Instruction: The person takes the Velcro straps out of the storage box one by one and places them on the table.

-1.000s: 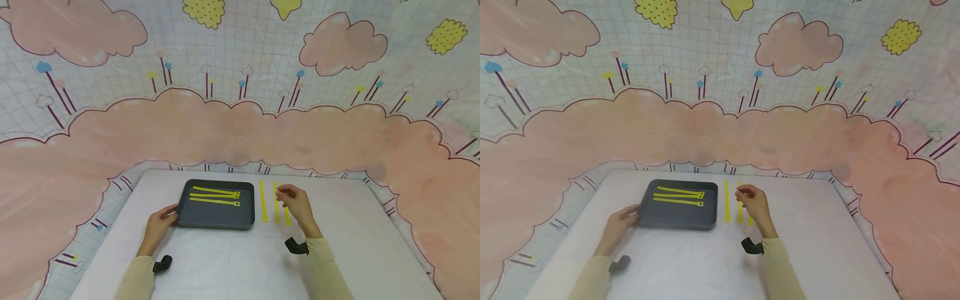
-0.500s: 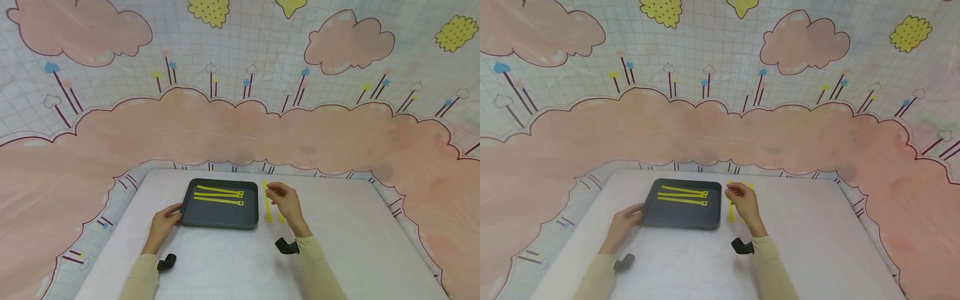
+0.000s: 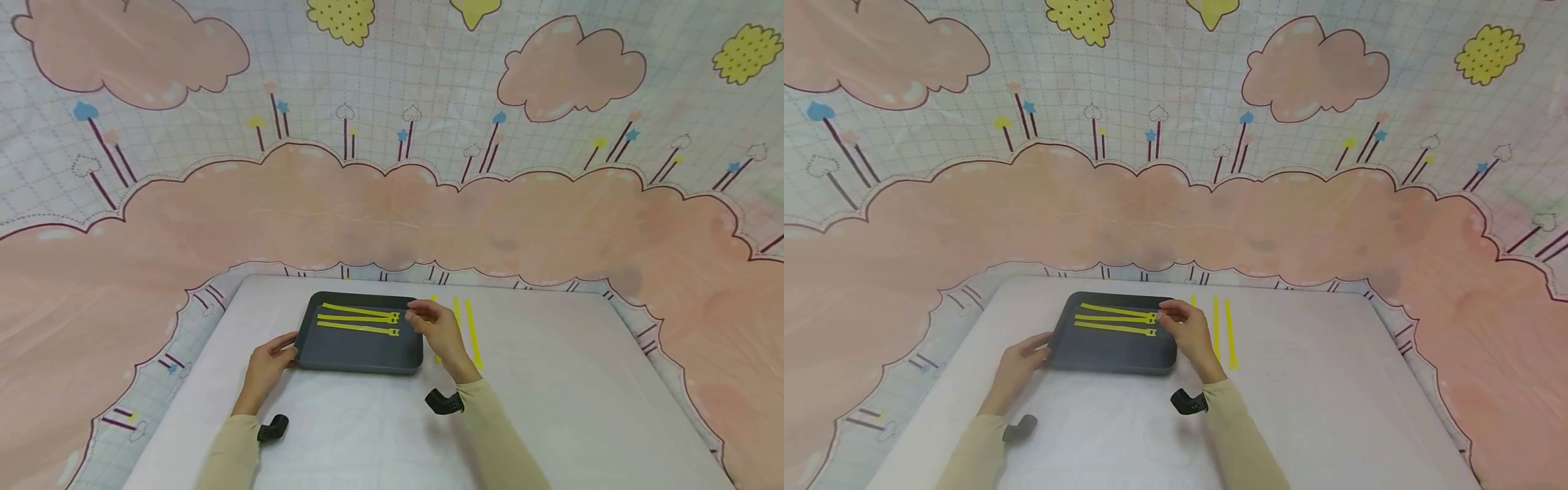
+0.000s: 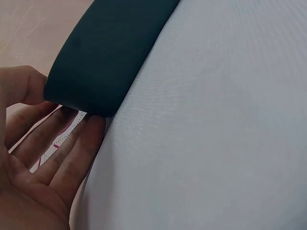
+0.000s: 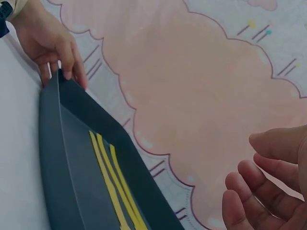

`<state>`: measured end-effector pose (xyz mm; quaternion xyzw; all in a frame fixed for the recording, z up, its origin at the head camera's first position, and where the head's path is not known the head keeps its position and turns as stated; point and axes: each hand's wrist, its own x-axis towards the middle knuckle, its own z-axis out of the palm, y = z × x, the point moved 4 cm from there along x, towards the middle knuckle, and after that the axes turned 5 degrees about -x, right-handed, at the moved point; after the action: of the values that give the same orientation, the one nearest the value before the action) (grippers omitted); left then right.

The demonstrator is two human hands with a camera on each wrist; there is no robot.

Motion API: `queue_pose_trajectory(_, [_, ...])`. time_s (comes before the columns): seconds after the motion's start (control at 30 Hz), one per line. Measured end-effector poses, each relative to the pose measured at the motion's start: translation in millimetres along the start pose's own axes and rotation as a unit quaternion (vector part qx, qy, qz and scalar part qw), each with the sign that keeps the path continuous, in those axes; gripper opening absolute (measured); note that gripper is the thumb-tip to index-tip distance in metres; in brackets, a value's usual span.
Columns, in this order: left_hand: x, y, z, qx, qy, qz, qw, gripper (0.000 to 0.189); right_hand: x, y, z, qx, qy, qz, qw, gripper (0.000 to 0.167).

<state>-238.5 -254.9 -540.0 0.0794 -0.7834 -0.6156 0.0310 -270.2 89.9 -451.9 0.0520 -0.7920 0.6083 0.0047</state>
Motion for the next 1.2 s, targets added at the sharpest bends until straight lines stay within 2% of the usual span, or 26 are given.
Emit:
queue_pose_trajectory(0.23, [-2.9, 0.5, 2.2, 0.014, 0.002, -0.005, 0.9999, 0.042, 8.2, 9, 21, 0.02, -0.019, -0.007, 0.9996, 0.028])
queue_pose_trajectory(0.37, [-3.7, 0.3, 2.7, 0.011, -0.001, -0.005, 0.9999, 0.042, 15.1, 15, 33, 0.008, -0.027, -0.01, 0.9996, 0.027])
queue_pose_trajectory(0.57, [-1.6, -2.1, 0.2, 0.007, 0.001, 0.007, 1.0, 0.041, 23.5, 22, 50, -0.024, -0.049, 0.018, 0.9983, 0.03])
queue_pose_trajectory(0.8, [-2.0, -3.3, 0.0, 0.013, 0.0, 0.021, 0.9997, 0.042, 31.8, 30, 60, -0.029, -0.06, 0.039, 0.997, 0.032])
queue_pose_trajectory(1.2, [-4.3, -3.1, 2.0, 0.014, 0.005, 0.008, 0.9999, 0.042, 41.6, 45, 73, -0.08, -0.063, 0.064, 0.9927, 0.023])
